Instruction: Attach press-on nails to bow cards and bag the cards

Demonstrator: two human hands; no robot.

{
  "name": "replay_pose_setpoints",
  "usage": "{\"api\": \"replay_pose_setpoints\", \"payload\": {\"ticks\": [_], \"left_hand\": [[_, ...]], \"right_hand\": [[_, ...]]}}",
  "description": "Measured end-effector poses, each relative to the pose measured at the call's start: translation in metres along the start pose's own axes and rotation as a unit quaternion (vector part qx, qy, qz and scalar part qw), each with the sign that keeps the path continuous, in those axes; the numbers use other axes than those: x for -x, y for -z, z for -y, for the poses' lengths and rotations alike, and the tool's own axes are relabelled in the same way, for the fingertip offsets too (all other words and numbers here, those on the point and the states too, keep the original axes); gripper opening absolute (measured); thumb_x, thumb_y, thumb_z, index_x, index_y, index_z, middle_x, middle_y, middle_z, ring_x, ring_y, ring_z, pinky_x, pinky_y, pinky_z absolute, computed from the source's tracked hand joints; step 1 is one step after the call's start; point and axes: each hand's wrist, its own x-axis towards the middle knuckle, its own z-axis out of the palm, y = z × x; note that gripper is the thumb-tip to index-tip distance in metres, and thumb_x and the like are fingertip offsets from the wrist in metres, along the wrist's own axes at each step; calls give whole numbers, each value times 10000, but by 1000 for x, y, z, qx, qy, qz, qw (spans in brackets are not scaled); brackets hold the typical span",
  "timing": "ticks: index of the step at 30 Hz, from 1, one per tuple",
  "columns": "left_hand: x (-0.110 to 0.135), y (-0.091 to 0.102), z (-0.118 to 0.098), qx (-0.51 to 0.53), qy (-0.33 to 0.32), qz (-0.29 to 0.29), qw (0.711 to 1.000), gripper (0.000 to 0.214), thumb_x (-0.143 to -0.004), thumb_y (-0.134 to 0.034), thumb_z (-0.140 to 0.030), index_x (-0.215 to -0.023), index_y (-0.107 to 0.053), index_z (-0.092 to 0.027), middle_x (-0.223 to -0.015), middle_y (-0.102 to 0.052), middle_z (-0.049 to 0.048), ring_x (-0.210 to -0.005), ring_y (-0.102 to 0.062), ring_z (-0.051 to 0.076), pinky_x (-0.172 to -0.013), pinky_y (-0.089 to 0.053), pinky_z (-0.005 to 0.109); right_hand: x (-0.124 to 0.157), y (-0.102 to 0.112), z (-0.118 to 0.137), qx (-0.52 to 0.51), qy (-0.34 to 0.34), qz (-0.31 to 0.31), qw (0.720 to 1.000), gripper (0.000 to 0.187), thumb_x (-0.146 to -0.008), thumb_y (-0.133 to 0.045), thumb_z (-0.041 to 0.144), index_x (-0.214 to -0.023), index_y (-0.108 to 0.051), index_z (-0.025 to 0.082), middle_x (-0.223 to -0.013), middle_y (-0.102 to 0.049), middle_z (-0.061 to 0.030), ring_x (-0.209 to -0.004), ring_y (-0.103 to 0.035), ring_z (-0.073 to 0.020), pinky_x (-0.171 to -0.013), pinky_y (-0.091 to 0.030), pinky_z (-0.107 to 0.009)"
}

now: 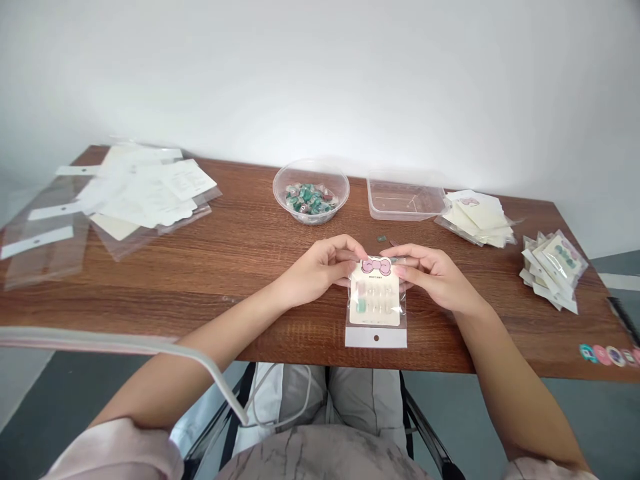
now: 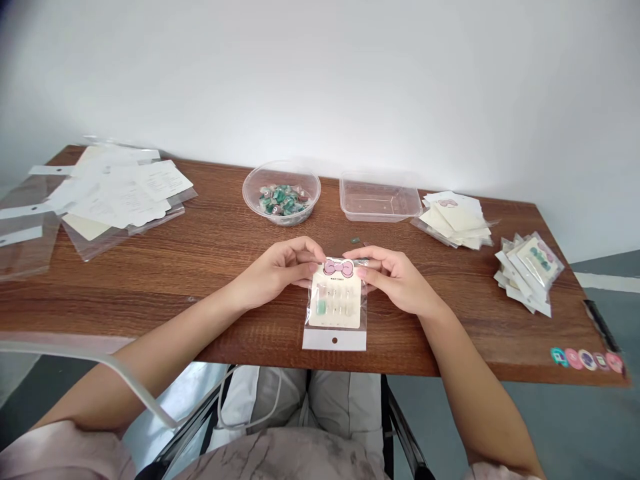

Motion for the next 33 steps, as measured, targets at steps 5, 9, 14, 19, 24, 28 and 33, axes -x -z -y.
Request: {"api": "replay_pose_setpoints", "payload": {"ticks": [5, 9, 14, 19, 24, 28, 33], "left_hand": [[0, 3, -2, -9, 21, 11, 1000, 170, -842, -760, -163, -997, -696, -141, -997, -769, 50, -856, -724, 132, -748, -588, 243], [-2, 2, 2, -82, 4, -20, 996, 228, -849, -797, -304, -976, -695, -145, -928, -762, 47, -812, -703, 138, -711, -550, 251], [-3, -2, 13, -191, -48, -82, 977, 290, -822, -819, -358, -795, -607, -161, -845, -738, 39, -793, -682, 150, -699, -503, 262], [0, -9, 18, -158, -51, -73, 984, 324, -832, -794, -327, -897, -500, -208, -838, -722, 8, -799, -692, 155, -698, -497, 262], [1, -11, 18, -221, -52, -78, 971, 266, -869, -745, -356, -932, -541, -198, -821, -653, -18, -692, -574, 112, -623, -438, 239], [2, -11, 13, -283, -52, -58, 956, 162, -920, -666, -330, -899, -631, -174, -772, -633, -19, -674, -540, 112, -610, -400, 242], [3, -12, 11, -310, -57, -41, 948, 97, -911, -634, -262, -908, -669, -172, -775, -658, -14, -692, -555, 123, -633, -409, 245]], "right_hand": [[-1, 2, -4, 1, 35, -4, 999, 314, -919, -753, 427, -1176, -774, 248, -1005, -805, -56, -881, -768, -199, -751, -680, -335], [-3, -3, -7, 42, 62, -20, 997, 226, -938, -711, 419, -1052, -805, 248, -1047, -787, -58, -864, -744, -191, -745, -649, -340], [-2, -15, -5, 84, 85, -34, 992, 206, -903, -763, 423, -918, -713, 224, -874, -726, -20, -750, -657, -154, -653, -526, -280], [-5, -25, -10, 59, 41, -68, 995, 492, -814, -854, 450, -795, -409, 241, -755, -582, 52, -599, -460, -93, -544, -352, -242], [-6, -29, -13, 56, 29, -52, 997, 456, -852, -811, 455, -834, -405, 247, -746, -551, 58, -613, -457, -101, -567, -348, -252], [-2, -32, -11, 79, 38, -39, 995, 350, -899, -749, 427, -878, -447, 251, -812, -597, 26, -653, -503, -124, -567, -354, -265], [-1, -36, -10, 107, 62, -43, 991, 262, -913, -686, 321, -863, -439, 251, -888, -621, 3, -677, -502, -129, -560, -348, -269]]}}
